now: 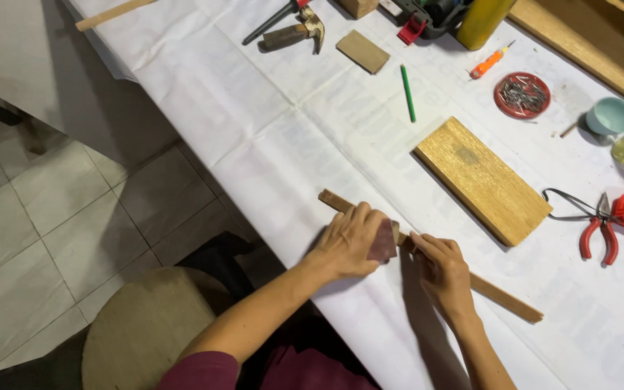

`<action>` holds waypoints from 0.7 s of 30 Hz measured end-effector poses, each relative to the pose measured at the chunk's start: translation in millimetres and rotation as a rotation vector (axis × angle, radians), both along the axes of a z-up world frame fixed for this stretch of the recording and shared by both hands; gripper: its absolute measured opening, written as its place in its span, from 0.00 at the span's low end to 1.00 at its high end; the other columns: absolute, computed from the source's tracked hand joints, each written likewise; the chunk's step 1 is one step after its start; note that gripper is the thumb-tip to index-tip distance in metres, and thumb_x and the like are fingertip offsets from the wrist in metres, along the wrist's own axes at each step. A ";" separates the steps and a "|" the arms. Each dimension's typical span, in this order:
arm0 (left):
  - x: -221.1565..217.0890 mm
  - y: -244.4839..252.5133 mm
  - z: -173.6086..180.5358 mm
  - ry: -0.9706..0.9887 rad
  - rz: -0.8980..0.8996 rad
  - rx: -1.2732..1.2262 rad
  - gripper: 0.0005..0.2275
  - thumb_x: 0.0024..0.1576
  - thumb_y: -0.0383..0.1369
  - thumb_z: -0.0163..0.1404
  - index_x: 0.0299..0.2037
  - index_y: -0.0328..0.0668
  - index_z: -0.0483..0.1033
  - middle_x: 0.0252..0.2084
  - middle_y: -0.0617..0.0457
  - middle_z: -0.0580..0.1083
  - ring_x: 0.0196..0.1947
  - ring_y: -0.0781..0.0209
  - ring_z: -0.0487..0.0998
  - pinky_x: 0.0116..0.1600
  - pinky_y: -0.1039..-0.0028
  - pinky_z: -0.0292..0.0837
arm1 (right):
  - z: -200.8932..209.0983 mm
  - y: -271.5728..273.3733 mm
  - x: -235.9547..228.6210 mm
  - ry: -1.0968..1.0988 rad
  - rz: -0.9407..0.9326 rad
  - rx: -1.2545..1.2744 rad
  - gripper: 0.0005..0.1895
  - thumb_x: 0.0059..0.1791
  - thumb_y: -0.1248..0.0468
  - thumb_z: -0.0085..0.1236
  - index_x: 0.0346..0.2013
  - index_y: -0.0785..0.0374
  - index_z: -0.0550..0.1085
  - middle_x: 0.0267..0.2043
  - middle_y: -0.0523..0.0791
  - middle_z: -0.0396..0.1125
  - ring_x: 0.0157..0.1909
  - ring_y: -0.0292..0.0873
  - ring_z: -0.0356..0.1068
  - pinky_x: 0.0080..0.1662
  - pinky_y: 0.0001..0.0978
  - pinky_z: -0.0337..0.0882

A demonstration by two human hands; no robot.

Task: Sand the surface of a small wooden strip using a piece of sandpaper.

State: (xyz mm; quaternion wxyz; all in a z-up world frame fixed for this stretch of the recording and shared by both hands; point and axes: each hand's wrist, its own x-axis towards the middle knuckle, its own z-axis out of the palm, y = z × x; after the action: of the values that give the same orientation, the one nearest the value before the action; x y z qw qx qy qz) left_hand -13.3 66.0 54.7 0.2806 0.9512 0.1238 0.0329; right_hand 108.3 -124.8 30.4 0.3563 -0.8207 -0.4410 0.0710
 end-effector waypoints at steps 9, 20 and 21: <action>-6.7 -7.4 -10.2 -0.360 0.008 0.144 0.16 0.44 0.20 0.55 0.41 0.38 0.66 0.35 0.47 0.70 0.40 0.49 0.71 0.39 0.61 0.67 | -3.0 -1.1 5.5 0.122 -0.028 -0.081 0.40 0.36 0.86 0.54 0.57 0.48 0.76 0.56 0.44 0.70 0.49 0.42 0.73 0.42 0.34 0.75; -27.9 14.1 9.6 -0.386 0.172 0.202 0.13 0.48 0.18 0.52 0.41 0.39 0.66 0.33 0.47 0.71 0.36 0.49 0.74 0.40 0.59 0.68 | 1.5 52.8 26.7 0.082 0.235 0.082 0.34 0.41 0.84 0.53 0.55 0.49 0.78 0.51 0.46 0.72 0.48 0.42 0.75 0.44 0.34 0.77; -30.5 17.8 9.7 -0.384 0.197 0.212 0.14 0.48 0.18 0.51 0.42 0.39 0.67 0.33 0.48 0.71 0.36 0.49 0.74 0.40 0.59 0.68 | 6.7 60.2 25.5 0.108 0.254 0.083 0.32 0.42 0.83 0.54 0.54 0.49 0.79 0.49 0.45 0.73 0.46 0.42 0.75 0.43 0.34 0.76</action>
State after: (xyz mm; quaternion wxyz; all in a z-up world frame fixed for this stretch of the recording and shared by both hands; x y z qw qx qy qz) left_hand -43.8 83.8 64.4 0.1931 0.9350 0.1561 0.2533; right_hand 133.8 -64.7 37.1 0.4014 -0.7378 -0.5240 0.1415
